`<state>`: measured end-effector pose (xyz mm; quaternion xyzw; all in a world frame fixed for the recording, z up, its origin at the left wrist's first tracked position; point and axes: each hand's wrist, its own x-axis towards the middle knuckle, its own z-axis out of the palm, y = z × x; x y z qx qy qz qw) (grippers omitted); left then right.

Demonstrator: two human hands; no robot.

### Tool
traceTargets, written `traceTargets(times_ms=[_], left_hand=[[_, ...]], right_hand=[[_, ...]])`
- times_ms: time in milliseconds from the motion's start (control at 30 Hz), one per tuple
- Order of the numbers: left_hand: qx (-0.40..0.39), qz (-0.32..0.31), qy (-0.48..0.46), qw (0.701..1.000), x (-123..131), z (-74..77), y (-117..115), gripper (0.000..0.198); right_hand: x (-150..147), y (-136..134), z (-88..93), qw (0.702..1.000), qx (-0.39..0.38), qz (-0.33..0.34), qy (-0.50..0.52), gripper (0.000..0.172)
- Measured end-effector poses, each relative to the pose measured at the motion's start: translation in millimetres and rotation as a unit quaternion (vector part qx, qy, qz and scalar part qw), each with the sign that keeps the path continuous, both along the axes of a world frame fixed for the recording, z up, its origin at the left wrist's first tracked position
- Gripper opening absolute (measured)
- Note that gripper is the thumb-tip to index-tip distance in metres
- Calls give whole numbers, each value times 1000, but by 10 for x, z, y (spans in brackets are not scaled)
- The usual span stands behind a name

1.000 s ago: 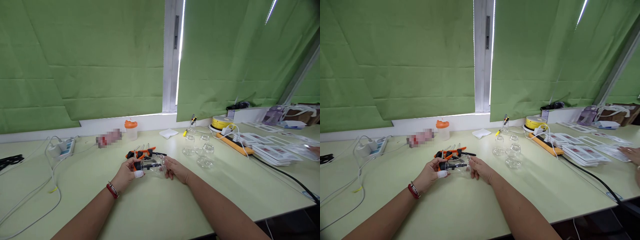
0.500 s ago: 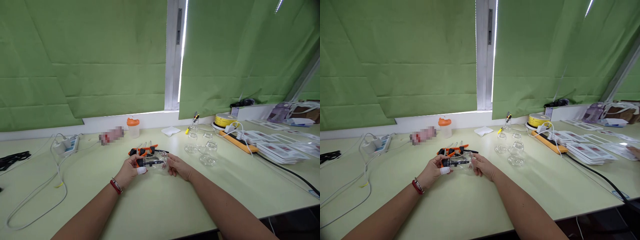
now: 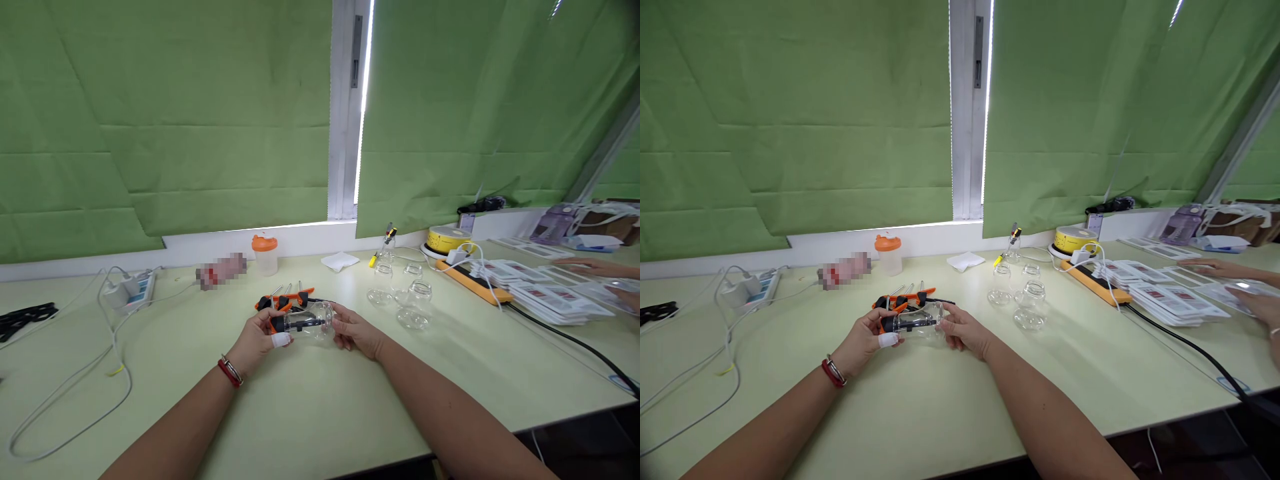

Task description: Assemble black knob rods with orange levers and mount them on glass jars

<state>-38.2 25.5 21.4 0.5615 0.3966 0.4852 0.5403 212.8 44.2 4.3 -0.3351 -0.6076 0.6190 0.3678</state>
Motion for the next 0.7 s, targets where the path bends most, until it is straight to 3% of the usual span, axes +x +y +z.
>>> traceTargets(times_ms=[400, 700], left_hand=[[26, -5, 54, 998, -18, -45, 21, 47], [59, -12, 60, 996, -12, -120, 32, 44]], right_hand=[[-45, -18, 60, 1000, -30, -3, 0, 46], [-80, -12, 59, 988, -146, -10, 41, 40]])
